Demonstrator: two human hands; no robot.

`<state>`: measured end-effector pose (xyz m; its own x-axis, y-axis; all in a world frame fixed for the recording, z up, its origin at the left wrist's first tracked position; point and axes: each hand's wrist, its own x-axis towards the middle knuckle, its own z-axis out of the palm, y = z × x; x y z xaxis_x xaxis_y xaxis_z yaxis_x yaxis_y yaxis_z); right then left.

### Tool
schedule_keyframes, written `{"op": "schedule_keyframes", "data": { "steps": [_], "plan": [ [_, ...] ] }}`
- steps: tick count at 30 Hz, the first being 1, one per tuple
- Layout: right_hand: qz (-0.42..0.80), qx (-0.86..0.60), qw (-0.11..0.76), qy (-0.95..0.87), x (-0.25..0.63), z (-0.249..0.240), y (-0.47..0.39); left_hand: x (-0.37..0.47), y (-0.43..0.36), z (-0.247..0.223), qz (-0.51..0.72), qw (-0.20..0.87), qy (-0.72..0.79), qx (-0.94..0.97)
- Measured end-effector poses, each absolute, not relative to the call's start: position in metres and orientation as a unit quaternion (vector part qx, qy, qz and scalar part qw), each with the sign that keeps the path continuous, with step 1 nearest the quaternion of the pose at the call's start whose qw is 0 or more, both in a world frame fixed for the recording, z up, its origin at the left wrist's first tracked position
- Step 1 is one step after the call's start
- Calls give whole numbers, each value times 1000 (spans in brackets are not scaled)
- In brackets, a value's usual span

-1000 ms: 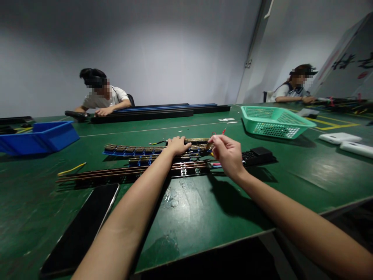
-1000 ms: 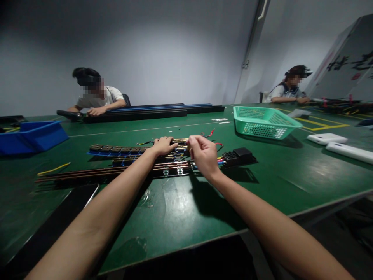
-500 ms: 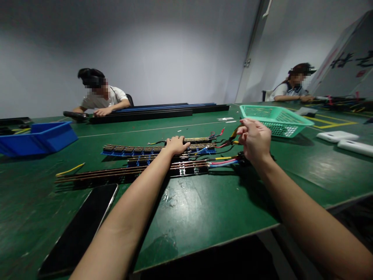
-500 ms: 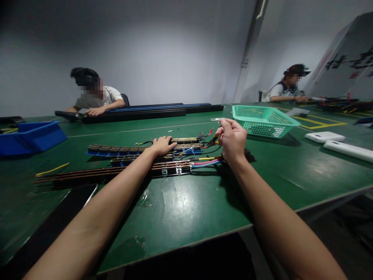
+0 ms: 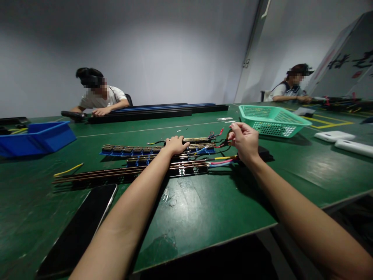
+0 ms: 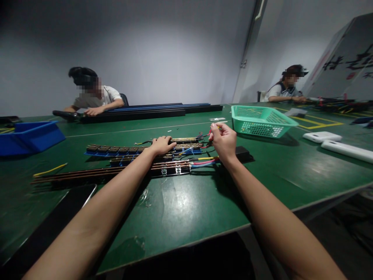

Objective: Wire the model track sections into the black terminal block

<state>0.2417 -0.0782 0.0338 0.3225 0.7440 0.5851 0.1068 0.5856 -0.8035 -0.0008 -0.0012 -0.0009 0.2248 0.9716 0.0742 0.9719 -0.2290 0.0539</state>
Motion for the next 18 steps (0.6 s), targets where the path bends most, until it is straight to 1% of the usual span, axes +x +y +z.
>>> {"op": "schedule_keyframes", "data": {
  "steps": [2,3,5,7,8,9,10,11,15,16,18],
  "plan": [
    [169,-409,647,-621,240,29,-80,-1,0,-2,-44,5,-622,-781],
    [133,-406,596,-680,239,26,-82,-1,1,-3,-44,7,-623,-781],
    [60,-371,466,-801,234,20,-86,-1,2,-4,-45,10,-624,-780],
    [1,-322,351,-879,228,15,-91,-1,2,-5,-47,12,-623,-781],
    [-18,-307,318,-897,225,14,-92,-1,2,-5,-48,12,-623,-781],
    [-30,-302,309,-901,222,13,-94,-1,2,-5,-48,12,-623,-781],
    [-34,-311,325,-892,221,14,-95,-1,1,-4,-49,11,-623,-781],
    [-28,-332,363,-870,221,16,-96,-1,1,-4,-49,10,-622,-781],
    [61,-407,608,-679,229,37,-95,-1,2,-4,-46,8,-620,-783],
    [88,-404,658,-630,232,43,-92,-1,2,-4,-46,9,-620,-783],
    [122,-384,722,-563,238,54,-82,-2,3,-5,-47,12,-620,-783]
  ]
}}
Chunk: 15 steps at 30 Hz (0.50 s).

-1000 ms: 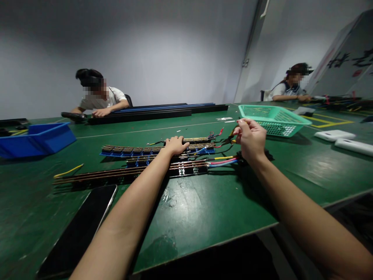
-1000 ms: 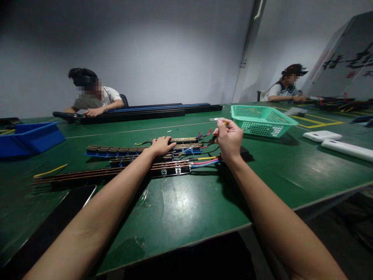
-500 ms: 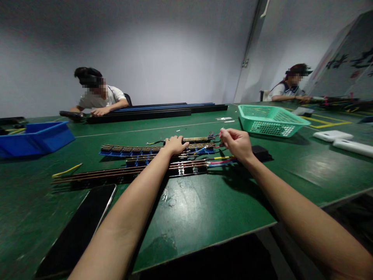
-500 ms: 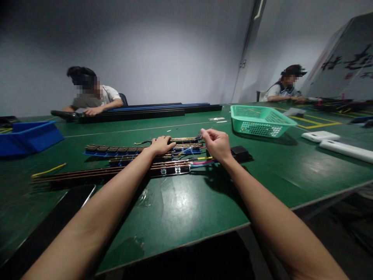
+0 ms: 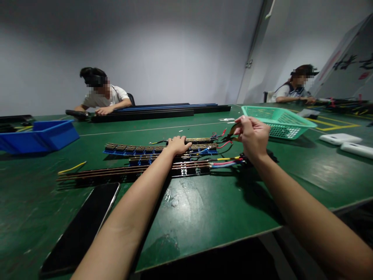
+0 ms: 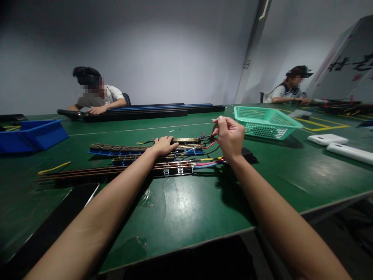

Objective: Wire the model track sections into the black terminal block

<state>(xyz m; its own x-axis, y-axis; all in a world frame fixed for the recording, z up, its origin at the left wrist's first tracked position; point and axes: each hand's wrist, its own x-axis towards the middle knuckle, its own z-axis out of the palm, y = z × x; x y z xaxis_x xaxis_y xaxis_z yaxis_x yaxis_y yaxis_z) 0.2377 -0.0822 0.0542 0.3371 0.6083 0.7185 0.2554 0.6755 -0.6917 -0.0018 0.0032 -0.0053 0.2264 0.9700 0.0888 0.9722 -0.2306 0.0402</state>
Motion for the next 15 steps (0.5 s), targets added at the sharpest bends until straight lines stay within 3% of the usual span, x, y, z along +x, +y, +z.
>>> {"op": "schedule_keyframes", "data": {
  "steps": [6,15],
  "plan": [
    [120,-402,771,-479,243,58,-25,-2,2,-4,-43,11,-621,-782],
    [139,-363,753,-532,240,37,4,-1,0,-2,-43,9,-623,-781]
  ]
}}
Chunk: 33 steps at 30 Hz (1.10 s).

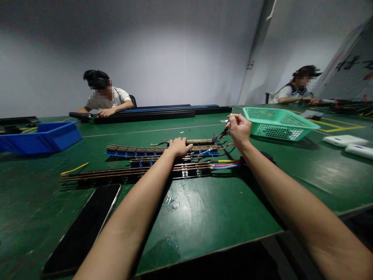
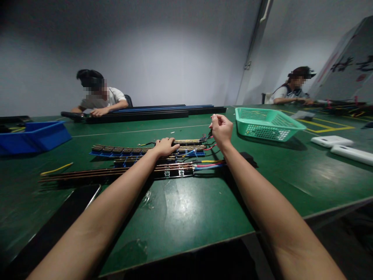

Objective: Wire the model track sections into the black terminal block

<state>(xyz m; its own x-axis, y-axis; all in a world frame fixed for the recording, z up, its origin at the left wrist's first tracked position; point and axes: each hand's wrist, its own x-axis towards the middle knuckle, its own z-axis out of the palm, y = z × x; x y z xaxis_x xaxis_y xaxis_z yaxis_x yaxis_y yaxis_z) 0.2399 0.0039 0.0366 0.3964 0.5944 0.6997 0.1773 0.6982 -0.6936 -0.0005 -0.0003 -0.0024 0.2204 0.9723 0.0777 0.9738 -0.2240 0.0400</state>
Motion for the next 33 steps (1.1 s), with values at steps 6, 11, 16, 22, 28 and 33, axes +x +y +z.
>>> {"op": "schedule_keyframes", "data": {
  "steps": [6,11,16,22,28,33],
  "plan": [
    [107,-392,742,-533,246,29,5,0,-1,-1,-43,5,-622,-781],
    [78,-418,613,-666,246,21,5,0,-1,-1,-41,4,-625,-780],
    [92,-375,462,-798,223,7,-13,1,-2,-1,-34,3,-627,-778],
    [59,-394,493,-773,219,12,-16,0,0,-2,-40,5,-624,-780],
    [171,-373,745,-526,237,58,-47,-1,4,-5,-47,5,-624,-780],
    [222,-330,781,-482,227,59,-142,0,3,-5,-43,3,-629,-776]
  ]
}}
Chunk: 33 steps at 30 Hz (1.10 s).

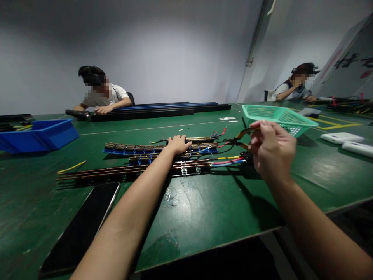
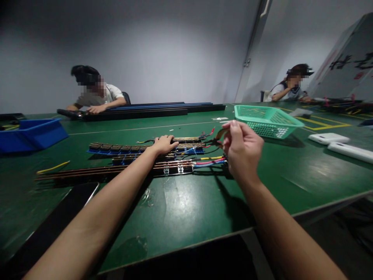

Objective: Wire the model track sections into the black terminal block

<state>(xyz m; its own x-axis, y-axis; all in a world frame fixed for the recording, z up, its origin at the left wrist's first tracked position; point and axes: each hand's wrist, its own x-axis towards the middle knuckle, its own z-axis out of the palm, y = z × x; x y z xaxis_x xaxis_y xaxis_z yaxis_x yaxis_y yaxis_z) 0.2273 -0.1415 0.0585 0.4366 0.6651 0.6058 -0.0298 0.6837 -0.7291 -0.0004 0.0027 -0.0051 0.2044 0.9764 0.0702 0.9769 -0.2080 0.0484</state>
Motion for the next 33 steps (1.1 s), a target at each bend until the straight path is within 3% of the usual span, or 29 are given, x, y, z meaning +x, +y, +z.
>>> {"op": "schedule_keyframes", "data": {
  "steps": [5,12,24,29,33],
  "plan": [
    [204,-384,800,-413,218,18,-214,0,2,-4,-40,4,-626,-779],
    [176,-375,829,-377,222,-15,-224,-1,1,-3,-40,2,-625,-780],
    [141,-379,833,-377,216,-20,-231,-1,3,-4,-39,0,-626,-779],
    [140,-377,800,-445,224,-27,-218,-1,2,-4,-35,-4,-629,-777],
    [103,-405,688,-593,229,-21,-213,-1,2,-3,-33,-1,-631,-775]
  ]
}}
